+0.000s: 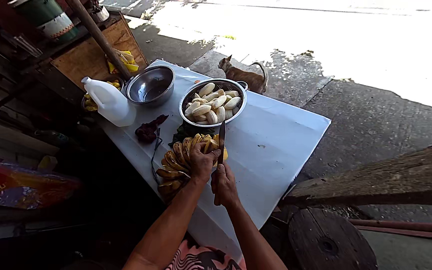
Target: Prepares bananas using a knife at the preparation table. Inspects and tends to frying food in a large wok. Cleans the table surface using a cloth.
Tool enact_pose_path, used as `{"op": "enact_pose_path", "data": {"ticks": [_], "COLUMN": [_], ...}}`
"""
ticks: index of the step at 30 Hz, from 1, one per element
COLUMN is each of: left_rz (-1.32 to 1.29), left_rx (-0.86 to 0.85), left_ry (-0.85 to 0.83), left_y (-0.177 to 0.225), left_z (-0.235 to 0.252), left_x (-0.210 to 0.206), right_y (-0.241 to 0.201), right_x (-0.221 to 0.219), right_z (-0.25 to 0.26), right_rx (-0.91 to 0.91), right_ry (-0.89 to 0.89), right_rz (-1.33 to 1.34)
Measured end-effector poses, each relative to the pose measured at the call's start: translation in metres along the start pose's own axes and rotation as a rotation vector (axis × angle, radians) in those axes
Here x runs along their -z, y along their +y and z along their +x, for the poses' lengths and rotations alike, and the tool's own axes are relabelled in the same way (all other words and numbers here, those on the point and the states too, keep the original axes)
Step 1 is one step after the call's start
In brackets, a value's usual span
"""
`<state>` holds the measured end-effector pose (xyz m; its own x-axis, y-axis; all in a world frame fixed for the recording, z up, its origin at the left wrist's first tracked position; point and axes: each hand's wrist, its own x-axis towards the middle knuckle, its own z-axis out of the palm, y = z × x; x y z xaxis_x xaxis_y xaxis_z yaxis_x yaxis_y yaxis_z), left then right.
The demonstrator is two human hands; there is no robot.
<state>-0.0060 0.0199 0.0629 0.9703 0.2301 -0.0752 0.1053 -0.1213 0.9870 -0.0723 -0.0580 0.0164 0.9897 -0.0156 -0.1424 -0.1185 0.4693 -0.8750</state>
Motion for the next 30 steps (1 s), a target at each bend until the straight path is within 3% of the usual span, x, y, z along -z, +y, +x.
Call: {"op": "enact_pose_path", "data": {"ticks": [3, 5, 9, 10, 14, 19, 25, 30], "left_rz": [-0.283, -0.266, 0.609, 0.724, 0.78, 0.959, 0.852, 0.672], "left_rx": [0.087, 0.101, -0.06, -0.076, -0.089, -0.266, -0.331, -0.426], "left_ry": [-0.161, -0.285, -0.267, -0.229, -0.209, -0.295, -0.313, -0.399], "left_y": [-0.005, 0.0, 0.033, 0.036, 0.023, 0.015, 0.008, -0.006], "left_z": [0.007, 0.02, 0.019, 0.017, 0.016, 0.015, 0.025, 0.04], "left_x": [0.01, 0.023, 0.014, 0.008, 0.001, 0.0, 0.012, 0.013], "right_y": [0.007, 0.001, 0.0, -0.001, 0.004, 0.01, -0.01, 0.013], "right_x": [0.0, -0.003, -0.012, -0.012, -0.004, 0.006, 0.002, -0.016], "right_z": [0.015, 0.02, 0.025, 0.024, 0.03, 0.049, 0.032, 0.03], "right_rx": [-0.018, -0.066, -0.086, -0.088, -0.122, -0.143, -0.08, 0.082], "right_ry": [0.062, 0.055, 0.016, 0.008, 0.038, 0.121, 0.233, 0.4], "right_rz": [0.204, 0.318, 0.4, 0.413, 0.416, 0.444, 0.103, -0.299]}}
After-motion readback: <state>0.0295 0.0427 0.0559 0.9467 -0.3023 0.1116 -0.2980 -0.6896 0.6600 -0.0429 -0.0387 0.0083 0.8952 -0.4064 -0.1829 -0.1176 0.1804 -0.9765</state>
